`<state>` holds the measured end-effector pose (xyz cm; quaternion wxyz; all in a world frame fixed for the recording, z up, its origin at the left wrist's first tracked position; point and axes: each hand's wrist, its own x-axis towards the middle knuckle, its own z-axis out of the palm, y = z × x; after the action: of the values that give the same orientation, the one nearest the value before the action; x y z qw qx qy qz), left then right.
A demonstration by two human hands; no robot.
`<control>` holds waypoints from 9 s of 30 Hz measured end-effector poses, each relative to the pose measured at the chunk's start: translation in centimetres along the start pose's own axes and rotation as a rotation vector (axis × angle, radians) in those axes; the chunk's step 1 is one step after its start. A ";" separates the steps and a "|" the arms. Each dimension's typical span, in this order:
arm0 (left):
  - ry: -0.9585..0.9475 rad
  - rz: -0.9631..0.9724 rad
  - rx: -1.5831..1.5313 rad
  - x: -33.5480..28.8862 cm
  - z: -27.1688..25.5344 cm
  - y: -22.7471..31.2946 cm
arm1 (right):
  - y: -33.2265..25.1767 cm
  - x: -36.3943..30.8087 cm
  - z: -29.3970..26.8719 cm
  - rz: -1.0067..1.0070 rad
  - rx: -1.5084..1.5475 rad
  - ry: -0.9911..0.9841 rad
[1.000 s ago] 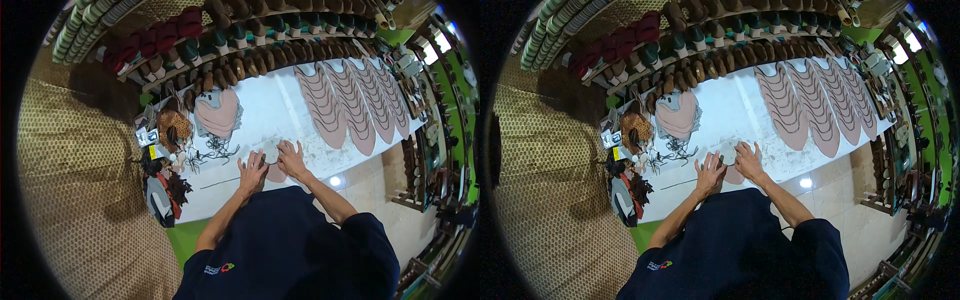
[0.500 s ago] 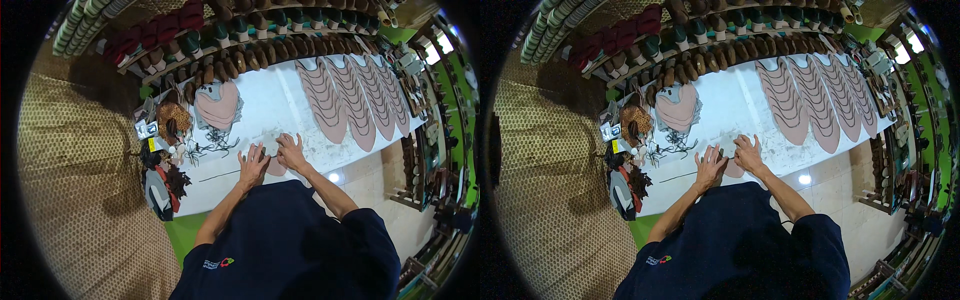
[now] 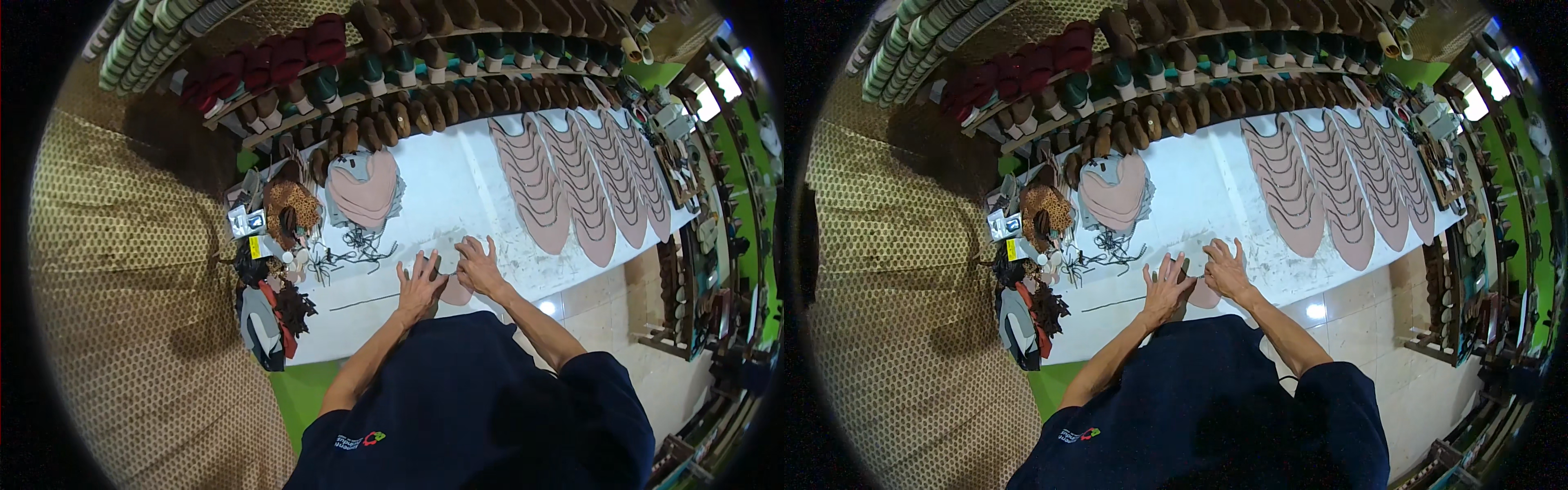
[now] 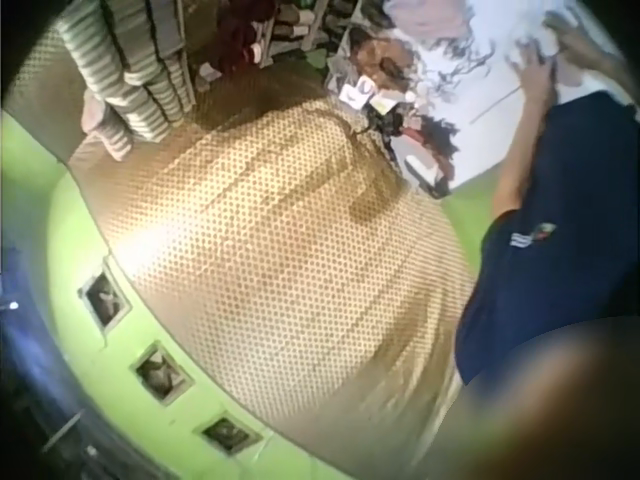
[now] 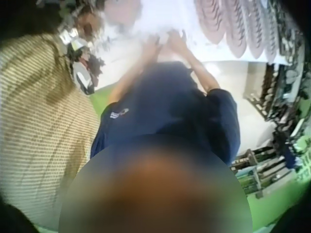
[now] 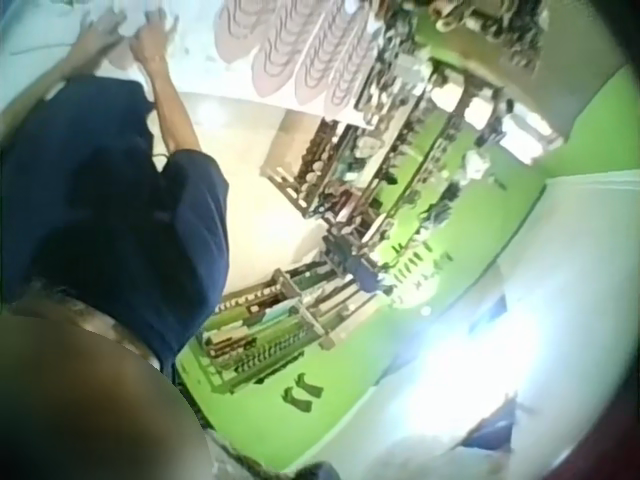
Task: Smoothing and aligning shoe upper components on a production table.
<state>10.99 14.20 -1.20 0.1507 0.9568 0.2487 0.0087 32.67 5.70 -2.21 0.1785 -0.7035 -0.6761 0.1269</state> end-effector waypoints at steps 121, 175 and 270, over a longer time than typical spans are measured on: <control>0.142 -0.508 0.027 0.3 4.0 9.9 | 8.0 3.4 -3.1 -0.452 0.016 -0.163; 0.228 -0.536 -0.060 2.6 3.5 10.6 | 7.5 7.0 -2.1 -0.621 -0.167 -0.199; 0.234 -0.598 -0.010 2.8 4.8 11.2 | 7.5 5.8 -3.3 -0.441 0.050 -0.184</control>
<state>19.18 4.88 -2.71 0.1215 0.8331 0.5345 0.0749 41.14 11.07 -2.00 0.1571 -0.5196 -0.8234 0.1650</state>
